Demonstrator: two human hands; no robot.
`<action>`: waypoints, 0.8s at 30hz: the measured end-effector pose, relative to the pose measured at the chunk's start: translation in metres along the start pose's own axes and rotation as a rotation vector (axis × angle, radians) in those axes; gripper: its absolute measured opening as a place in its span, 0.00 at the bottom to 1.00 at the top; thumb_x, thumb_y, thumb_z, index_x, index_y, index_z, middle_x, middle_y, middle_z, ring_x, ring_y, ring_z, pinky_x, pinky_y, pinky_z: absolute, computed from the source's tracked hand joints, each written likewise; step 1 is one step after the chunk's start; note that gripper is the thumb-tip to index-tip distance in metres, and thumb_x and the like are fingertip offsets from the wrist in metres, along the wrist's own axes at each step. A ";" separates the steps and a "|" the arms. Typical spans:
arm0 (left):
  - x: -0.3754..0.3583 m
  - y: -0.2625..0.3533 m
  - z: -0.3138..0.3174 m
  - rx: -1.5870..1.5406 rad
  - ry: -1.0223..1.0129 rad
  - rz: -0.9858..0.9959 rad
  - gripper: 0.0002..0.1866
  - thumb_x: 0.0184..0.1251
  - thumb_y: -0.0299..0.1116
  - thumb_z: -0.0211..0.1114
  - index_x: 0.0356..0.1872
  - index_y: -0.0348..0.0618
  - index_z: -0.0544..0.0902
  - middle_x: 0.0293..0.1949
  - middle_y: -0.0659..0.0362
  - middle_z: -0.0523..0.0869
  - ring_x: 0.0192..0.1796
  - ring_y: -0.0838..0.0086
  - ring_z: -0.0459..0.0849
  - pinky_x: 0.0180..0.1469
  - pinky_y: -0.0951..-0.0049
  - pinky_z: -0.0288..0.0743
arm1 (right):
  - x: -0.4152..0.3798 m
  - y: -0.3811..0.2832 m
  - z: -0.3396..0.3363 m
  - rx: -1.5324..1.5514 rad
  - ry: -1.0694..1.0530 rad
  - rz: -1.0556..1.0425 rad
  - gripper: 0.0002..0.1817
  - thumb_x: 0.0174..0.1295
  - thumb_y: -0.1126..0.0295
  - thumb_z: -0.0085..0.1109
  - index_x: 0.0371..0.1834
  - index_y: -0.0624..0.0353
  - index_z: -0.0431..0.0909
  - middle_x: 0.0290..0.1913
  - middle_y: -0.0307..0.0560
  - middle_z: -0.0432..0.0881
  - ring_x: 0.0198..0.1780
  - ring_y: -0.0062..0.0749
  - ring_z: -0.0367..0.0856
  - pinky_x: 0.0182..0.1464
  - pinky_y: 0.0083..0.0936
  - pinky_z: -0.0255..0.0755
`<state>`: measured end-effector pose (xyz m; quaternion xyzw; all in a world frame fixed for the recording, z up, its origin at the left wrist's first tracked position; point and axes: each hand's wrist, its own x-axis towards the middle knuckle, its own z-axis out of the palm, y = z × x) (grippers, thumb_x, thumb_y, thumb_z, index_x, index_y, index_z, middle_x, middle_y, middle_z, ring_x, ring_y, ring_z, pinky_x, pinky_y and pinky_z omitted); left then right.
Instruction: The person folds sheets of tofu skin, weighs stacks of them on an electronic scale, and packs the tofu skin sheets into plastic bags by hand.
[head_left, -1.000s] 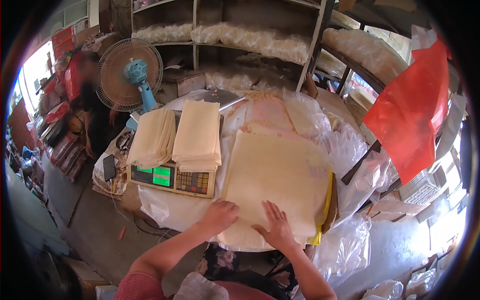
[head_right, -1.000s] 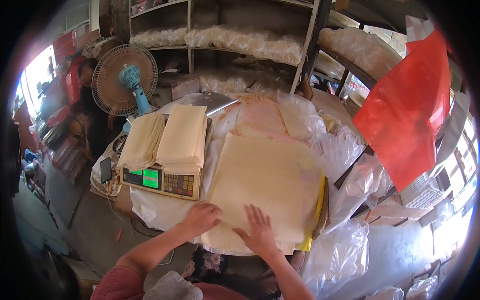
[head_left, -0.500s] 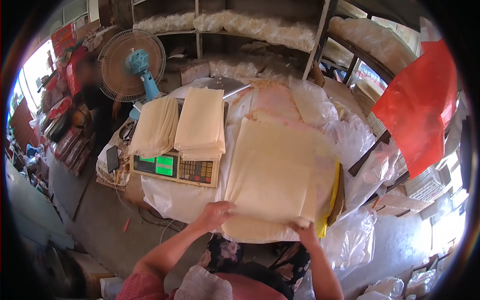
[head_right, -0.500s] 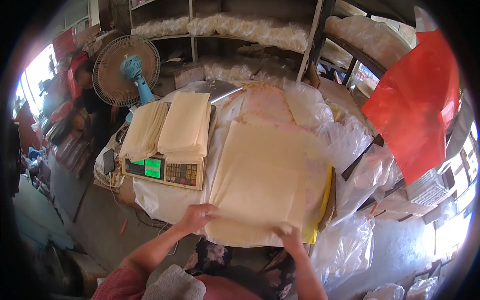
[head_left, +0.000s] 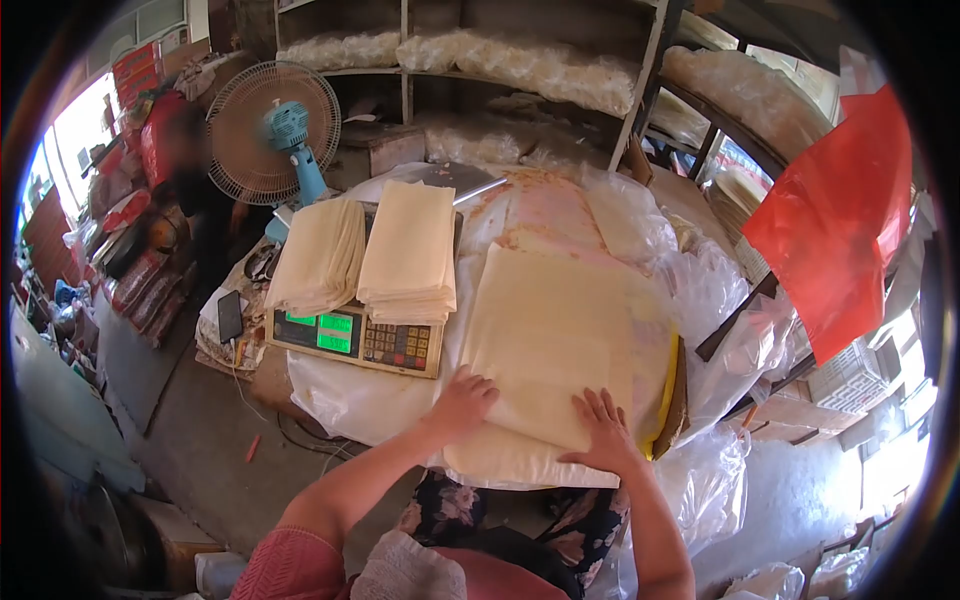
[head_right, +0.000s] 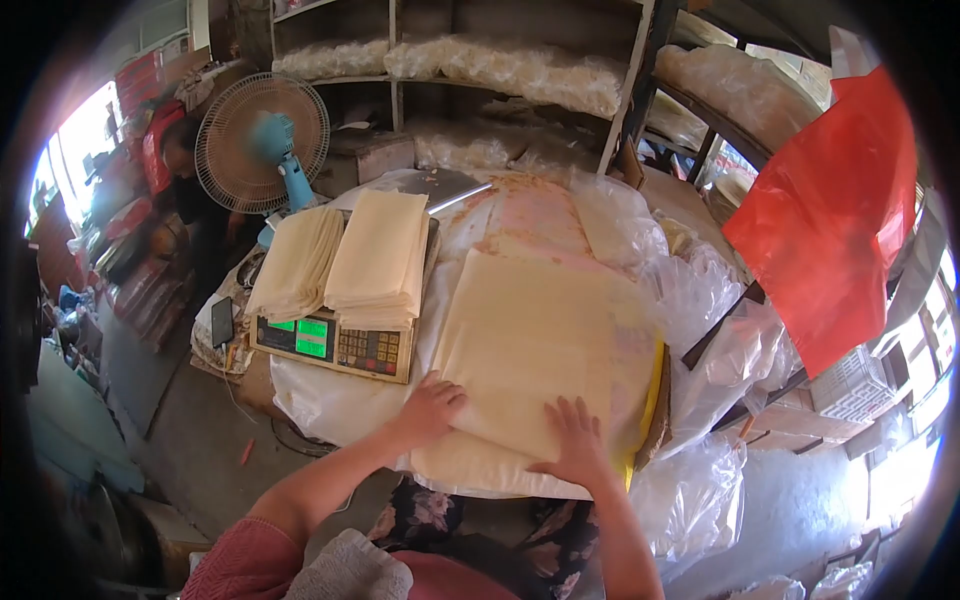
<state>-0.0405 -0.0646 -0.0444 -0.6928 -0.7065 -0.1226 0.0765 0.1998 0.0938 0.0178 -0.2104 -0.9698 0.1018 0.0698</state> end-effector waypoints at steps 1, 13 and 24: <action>-0.002 -0.011 -0.001 -0.144 -0.016 -0.036 0.30 0.47 0.45 0.71 0.52 0.44 0.75 0.48 0.51 0.79 0.56 0.63 0.75 0.66 0.51 0.55 | -0.005 0.012 0.001 -0.005 0.003 -0.001 0.35 0.50 0.60 0.66 0.63 0.55 0.67 0.67 0.56 0.62 0.70 0.47 0.56 0.67 0.42 0.53; 0.050 0.010 0.034 -0.147 0.268 -0.371 0.33 0.59 0.54 0.60 0.60 0.42 0.71 0.61 0.49 0.71 0.64 0.58 0.67 0.61 0.53 0.61 | 0.029 0.008 0.001 0.064 0.140 0.666 0.29 0.60 0.55 0.55 0.62 0.55 0.66 0.55 0.54 0.76 0.51 0.55 0.75 0.52 0.47 0.68; 0.032 0.062 0.022 -0.919 0.632 -0.845 0.44 0.54 0.33 0.63 0.71 0.38 0.49 0.67 0.37 0.58 0.72 0.56 0.53 0.71 0.56 0.47 | 0.015 -0.029 0.046 -0.090 0.085 0.268 0.26 0.62 0.58 0.51 0.61 0.58 0.67 0.60 0.53 0.70 0.59 0.54 0.66 0.63 0.56 0.53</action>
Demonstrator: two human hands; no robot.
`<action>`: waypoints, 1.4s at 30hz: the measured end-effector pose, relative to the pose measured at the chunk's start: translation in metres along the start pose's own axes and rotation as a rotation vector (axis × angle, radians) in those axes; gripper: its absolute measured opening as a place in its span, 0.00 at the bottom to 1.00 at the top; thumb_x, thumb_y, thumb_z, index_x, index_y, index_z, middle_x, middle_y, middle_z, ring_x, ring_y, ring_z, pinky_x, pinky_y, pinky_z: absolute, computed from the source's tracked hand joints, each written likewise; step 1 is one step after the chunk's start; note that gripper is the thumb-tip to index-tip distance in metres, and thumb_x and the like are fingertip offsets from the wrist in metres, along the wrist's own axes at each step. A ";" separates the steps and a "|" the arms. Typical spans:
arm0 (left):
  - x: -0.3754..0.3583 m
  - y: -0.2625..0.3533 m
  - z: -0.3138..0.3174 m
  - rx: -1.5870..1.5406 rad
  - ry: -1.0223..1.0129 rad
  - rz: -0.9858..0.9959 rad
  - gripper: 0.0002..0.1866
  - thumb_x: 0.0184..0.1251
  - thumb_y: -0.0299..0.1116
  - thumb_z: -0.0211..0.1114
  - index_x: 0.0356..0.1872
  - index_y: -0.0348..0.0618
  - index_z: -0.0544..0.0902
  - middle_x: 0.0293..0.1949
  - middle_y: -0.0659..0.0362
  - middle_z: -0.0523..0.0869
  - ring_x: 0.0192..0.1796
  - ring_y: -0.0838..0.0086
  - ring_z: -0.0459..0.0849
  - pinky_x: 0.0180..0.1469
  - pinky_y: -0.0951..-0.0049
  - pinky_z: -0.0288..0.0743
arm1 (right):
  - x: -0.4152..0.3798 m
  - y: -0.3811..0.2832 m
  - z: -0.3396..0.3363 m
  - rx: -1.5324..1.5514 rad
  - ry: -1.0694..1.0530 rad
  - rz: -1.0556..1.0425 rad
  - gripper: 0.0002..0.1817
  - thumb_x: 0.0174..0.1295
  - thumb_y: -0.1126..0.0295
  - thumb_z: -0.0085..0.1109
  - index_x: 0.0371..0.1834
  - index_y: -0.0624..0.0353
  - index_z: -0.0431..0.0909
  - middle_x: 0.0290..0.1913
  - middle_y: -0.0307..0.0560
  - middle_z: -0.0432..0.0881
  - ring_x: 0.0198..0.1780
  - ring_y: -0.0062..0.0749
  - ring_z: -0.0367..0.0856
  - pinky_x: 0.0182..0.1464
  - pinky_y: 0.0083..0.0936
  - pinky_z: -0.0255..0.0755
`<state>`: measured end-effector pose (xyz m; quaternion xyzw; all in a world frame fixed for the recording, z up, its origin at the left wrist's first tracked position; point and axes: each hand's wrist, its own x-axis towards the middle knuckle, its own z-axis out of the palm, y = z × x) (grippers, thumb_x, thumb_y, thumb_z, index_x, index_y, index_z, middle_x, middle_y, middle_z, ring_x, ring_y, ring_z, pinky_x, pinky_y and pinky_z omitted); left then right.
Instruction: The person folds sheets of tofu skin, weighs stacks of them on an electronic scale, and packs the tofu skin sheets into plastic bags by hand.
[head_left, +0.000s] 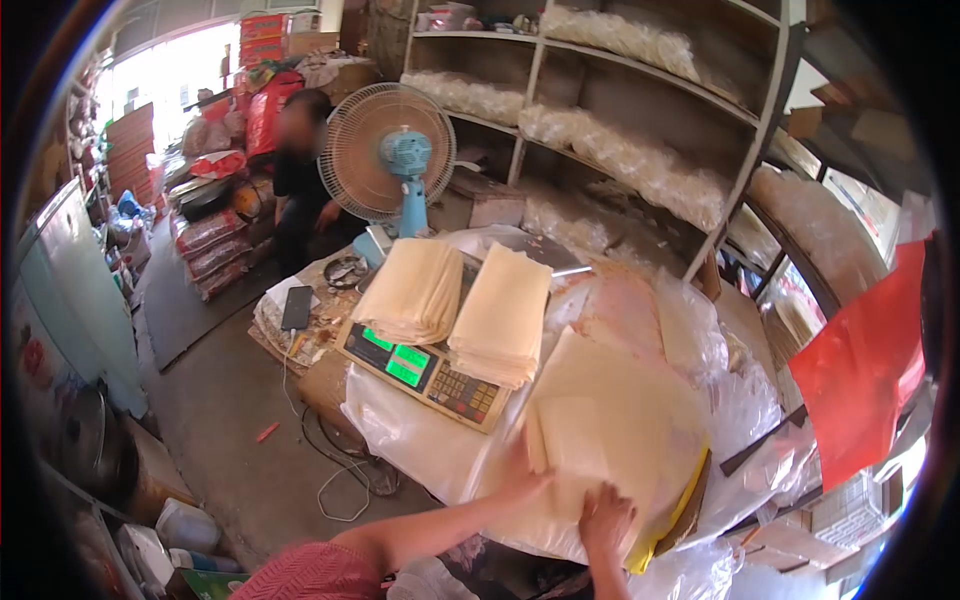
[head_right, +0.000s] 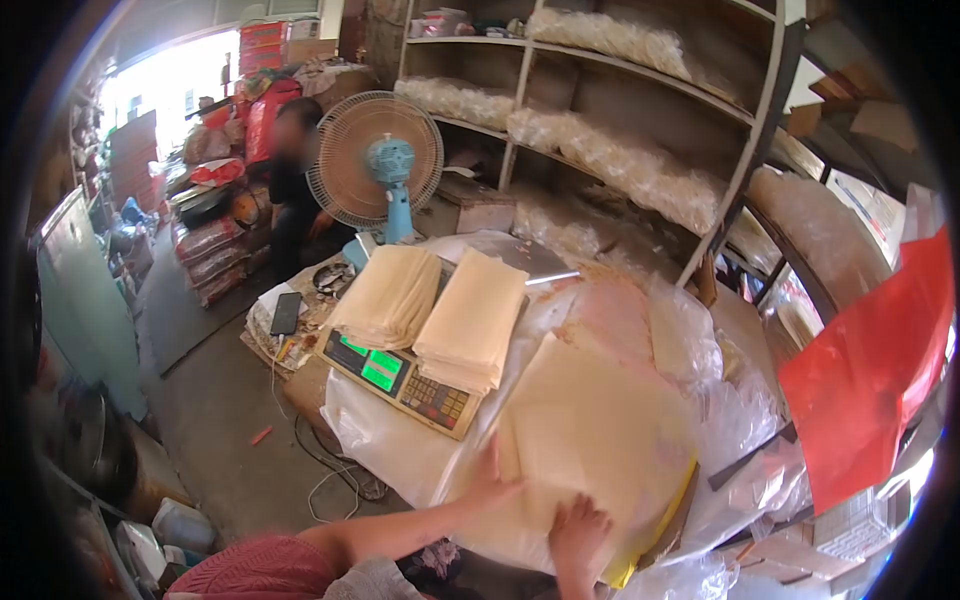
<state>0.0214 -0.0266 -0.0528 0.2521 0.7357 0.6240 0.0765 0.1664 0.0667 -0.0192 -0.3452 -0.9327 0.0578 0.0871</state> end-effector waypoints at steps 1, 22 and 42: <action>-0.004 -0.010 0.001 0.001 0.018 0.004 0.44 0.54 0.33 0.63 0.71 0.38 0.49 0.67 0.37 0.58 0.72 0.56 0.53 0.71 0.56 0.47 | -0.007 -0.005 0.005 0.065 -0.118 0.006 0.25 0.62 0.58 0.51 0.60 0.58 0.68 0.60 0.53 0.70 0.58 0.54 0.67 0.63 0.56 0.53; 0.205 0.101 -0.194 -0.097 -0.110 0.009 0.31 0.48 0.31 0.62 0.57 0.29 0.72 0.49 0.43 0.81 0.50 0.62 0.80 0.53 0.71 0.72 | -0.009 0.018 0.028 0.111 0.251 -0.144 0.25 0.60 0.66 0.49 0.60 0.63 0.66 0.65 0.57 0.65 0.67 0.53 0.59 0.68 0.55 0.44; 0.246 0.065 -0.305 0.882 0.303 -0.244 0.35 0.44 0.53 0.73 0.46 0.33 0.79 0.51 0.47 0.79 0.57 0.58 0.75 0.57 0.63 0.70 | -0.009 0.018 0.035 0.094 0.295 -0.128 0.26 0.59 0.66 0.48 0.61 0.62 0.65 0.65 0.56 0.65 0.68 0.53 0.59 0.68 0.54 0.43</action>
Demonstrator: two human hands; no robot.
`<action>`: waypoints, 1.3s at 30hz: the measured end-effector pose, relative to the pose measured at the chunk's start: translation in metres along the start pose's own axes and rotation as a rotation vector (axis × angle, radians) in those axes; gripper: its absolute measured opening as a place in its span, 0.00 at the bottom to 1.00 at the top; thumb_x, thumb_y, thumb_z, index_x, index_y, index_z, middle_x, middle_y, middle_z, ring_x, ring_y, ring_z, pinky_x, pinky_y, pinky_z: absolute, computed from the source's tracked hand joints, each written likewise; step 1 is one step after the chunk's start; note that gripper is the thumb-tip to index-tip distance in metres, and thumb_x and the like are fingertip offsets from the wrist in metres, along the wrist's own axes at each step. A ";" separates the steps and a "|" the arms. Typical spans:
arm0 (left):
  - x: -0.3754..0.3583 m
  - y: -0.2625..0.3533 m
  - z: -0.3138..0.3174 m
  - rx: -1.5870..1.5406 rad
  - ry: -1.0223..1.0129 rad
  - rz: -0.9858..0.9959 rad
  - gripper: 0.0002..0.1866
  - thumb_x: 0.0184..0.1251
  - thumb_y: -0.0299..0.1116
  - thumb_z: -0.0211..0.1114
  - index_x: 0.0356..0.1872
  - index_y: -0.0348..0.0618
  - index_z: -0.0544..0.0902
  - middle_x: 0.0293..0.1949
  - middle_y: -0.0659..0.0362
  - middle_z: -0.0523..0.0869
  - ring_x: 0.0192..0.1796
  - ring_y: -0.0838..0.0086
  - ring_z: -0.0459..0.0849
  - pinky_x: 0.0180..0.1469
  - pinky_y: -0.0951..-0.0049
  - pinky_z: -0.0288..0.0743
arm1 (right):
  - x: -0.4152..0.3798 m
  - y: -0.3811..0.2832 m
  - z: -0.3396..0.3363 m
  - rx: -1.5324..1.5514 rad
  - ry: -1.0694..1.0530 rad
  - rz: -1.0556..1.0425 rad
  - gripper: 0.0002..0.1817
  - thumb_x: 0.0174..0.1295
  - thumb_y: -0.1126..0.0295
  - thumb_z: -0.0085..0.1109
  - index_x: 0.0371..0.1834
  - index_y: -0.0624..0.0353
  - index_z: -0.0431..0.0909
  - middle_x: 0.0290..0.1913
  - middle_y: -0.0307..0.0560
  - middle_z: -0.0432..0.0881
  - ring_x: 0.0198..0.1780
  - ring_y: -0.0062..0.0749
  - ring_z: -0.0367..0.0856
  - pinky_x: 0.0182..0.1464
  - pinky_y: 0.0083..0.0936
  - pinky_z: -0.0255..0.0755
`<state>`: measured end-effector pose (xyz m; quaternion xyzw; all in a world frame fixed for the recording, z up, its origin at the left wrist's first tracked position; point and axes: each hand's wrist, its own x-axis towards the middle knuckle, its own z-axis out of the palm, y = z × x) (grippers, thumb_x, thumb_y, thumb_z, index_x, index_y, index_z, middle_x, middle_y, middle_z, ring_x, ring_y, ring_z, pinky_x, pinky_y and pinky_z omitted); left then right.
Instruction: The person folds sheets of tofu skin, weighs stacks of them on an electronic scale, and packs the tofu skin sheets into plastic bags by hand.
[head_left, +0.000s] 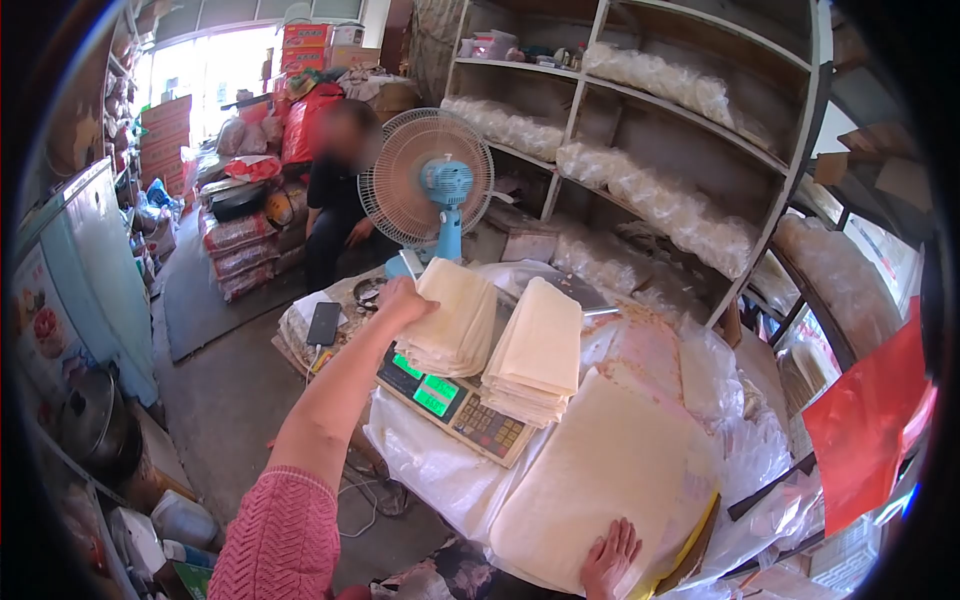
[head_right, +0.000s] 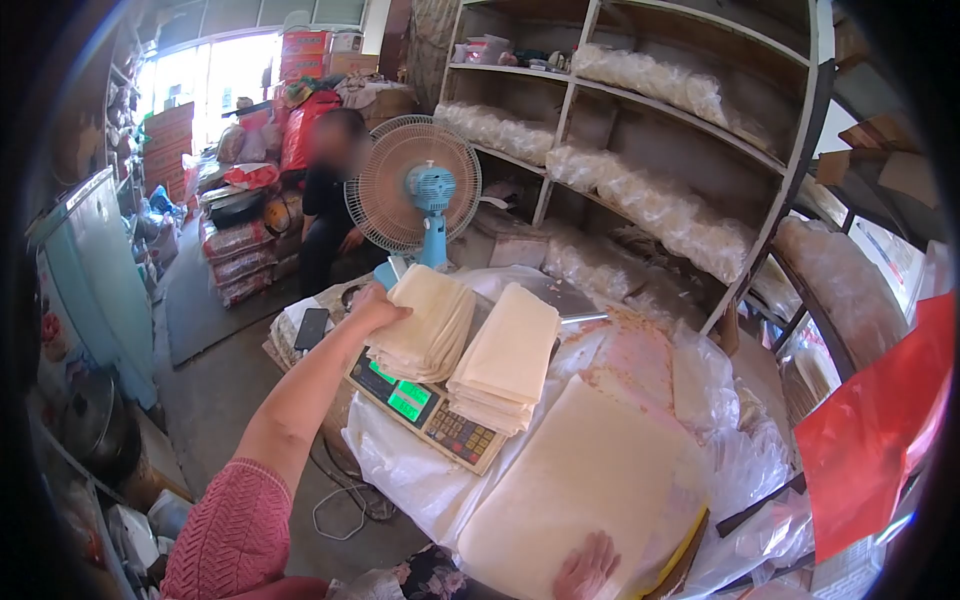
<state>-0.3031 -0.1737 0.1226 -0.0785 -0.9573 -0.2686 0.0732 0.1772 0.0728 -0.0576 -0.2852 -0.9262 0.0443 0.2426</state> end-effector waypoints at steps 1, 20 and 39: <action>-0.001 0.002 0.000 -0.001 0.000 0.001 0.35 0.44 0.53 0.73 0.46 0.33 0.79 0.51 0.47 0.79 0.57 0.58 0.75 0.57 0.63 0.70 | 0.000 0.001 0.001 -0.003 -0.004 -0.002 0.26 0.59 0.66 0.48 0.61 0.62 0.65 0.65 0.56 0.65 0.68 0.53 0.59 0.68 0.54 0.43; -0.014 0.028 0.008 0.100 0.151 0.309 0.25 0.45 0.29 0.71 0.44 0.30 0.71 0.41 0.43 0.81 0.43 0.55 0.83 0.43 0.60 0.78 | 0.000 0.000 0.001 -0.009 0.027 -0.023 0.26 0.58 0.66 0.49 0.61 0.63 0.66 0.64 0.57 0.66 0.67 0.52 0.60 0.68 0.53 0.44; -0.040 0.127 0.043 -1.083 -0.343 0.357 0.30 0.45 0.28 0.72 0.54 0.36 0.75 0.45 0.51 0.84 0.48 0.66 0.83 0.51 0.69 0.75 | -0.002 0.005 0.002 -0.023 0.040 -0.019 0.25 0.59 0.66 0.48 0.60 0.62 0.66 0.64 0.56 0.66 0.67 0.52 0.60 0.68 0.54 0.45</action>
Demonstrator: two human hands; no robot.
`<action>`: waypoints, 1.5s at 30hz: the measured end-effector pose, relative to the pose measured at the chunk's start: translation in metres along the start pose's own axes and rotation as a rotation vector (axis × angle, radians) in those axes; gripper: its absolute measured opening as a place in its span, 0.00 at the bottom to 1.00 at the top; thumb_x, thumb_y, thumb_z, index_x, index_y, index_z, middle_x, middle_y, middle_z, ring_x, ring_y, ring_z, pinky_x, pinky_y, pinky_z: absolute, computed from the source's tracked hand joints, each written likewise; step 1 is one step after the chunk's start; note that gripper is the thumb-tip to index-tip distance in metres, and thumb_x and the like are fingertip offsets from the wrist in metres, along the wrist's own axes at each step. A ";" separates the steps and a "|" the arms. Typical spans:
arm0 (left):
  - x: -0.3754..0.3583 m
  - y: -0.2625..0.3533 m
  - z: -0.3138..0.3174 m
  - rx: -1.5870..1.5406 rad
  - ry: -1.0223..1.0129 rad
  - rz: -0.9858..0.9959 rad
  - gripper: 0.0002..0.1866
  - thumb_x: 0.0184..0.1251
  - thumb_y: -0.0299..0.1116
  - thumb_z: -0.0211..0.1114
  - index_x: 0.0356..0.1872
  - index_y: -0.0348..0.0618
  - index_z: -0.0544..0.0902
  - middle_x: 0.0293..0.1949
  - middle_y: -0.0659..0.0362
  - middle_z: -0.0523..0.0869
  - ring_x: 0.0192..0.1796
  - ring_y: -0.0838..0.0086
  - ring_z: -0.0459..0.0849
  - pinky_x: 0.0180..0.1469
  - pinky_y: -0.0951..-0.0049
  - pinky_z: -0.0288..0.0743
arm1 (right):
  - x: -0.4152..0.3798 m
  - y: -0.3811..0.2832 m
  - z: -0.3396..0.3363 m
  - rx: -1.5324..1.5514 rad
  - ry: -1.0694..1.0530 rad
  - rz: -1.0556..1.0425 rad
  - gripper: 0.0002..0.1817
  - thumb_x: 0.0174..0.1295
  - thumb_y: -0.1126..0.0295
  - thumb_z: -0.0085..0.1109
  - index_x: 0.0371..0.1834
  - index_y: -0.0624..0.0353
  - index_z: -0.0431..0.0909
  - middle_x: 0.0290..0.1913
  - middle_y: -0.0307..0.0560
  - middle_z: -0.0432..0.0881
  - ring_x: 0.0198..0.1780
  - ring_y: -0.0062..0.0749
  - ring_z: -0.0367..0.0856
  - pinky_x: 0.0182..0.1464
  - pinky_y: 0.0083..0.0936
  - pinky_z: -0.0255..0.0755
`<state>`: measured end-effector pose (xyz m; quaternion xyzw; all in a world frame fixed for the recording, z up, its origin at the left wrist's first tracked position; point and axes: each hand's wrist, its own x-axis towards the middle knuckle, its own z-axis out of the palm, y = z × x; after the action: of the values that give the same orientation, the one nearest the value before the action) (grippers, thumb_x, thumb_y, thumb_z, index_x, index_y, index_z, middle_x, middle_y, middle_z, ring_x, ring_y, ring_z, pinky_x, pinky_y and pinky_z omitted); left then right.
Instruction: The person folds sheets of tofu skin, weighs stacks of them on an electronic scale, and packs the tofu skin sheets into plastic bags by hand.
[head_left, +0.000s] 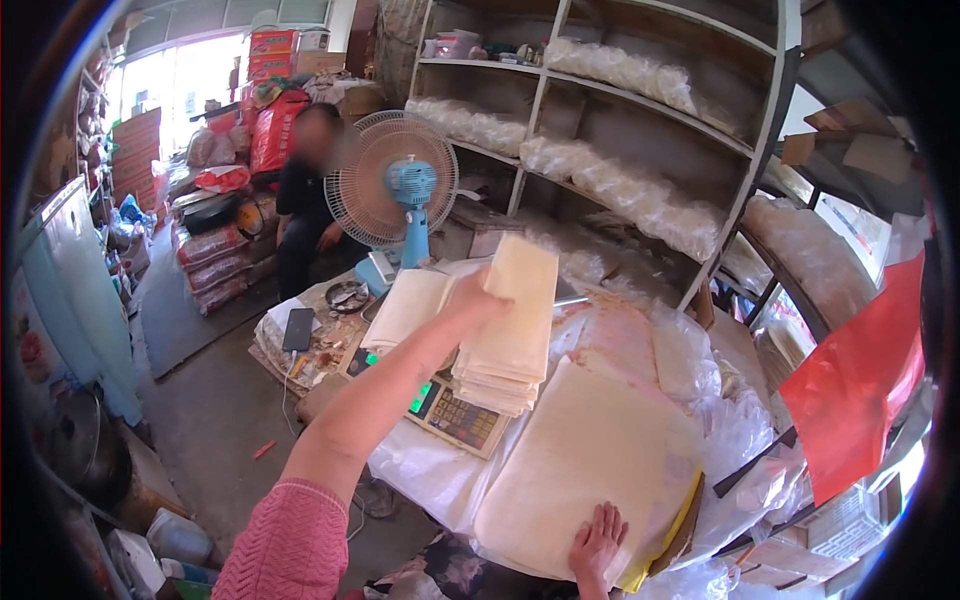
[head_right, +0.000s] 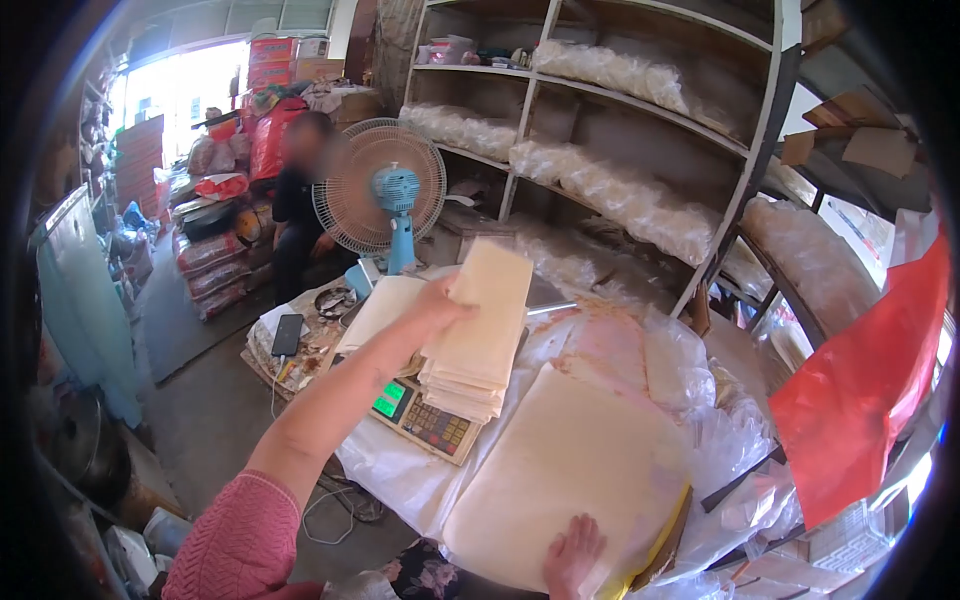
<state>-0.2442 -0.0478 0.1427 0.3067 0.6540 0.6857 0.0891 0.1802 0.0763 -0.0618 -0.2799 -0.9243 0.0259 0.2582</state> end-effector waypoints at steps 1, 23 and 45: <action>0.010 -0.024 0.003 -0.002 -0.005 0.001 0.30 0.45 0.28 0.72 0.54 0.36 0.75 0.45 0.51 0.84 0.48 0.66 0.83 0.51 0.69 0.75 | 0.001 -0.001 -0.001 0.022 -0.021 0.008 0.25 0.59 0.66 0.48 0.61 0.62 0.66 0.65 0.56 0.65 0.68 0.53 0.59 0.68 0.56 0.44; -0.256 -0.052 0.038 0.509 -0.064 0.526 0.14 0.51 0.16 0.58 0.41 0.38 0.80 0.42 0.52 0.81 0.46 0.60 0.79 0.50 0.67 0.73 | -0.003 -0.075 -0.042 0.291 -0.328 -0.369 0.19 0.54 0.66 0.62 0.50 0.56 0.75 0.56 0.50 0.72 0.63 0.48 0.66 0.63 0.54 0.56; -0.347 -0.074 0.054 0.330 -0.566 0.761 0.10 0.41 0.22 0.63 0.29 0.44 0.80 0.34 0.62 0.80 0.38 0.68 0.81 0.39 0.70 0.78 | -0.009 -0.072 -0.014 0.401 -0.206 -0.493 0.10 0.46 0.69 0.66 0.33 0.56 0.78 0.29 0.43 0.75 0.44 0.42 0.72 0.51 0.37 0.65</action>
<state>0.0405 -0.1745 -0.0353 0.7076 0.5457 0.4468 -0.0432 0.1569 0.0094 -0.0401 0.0128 -0.9620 0.1720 0.2116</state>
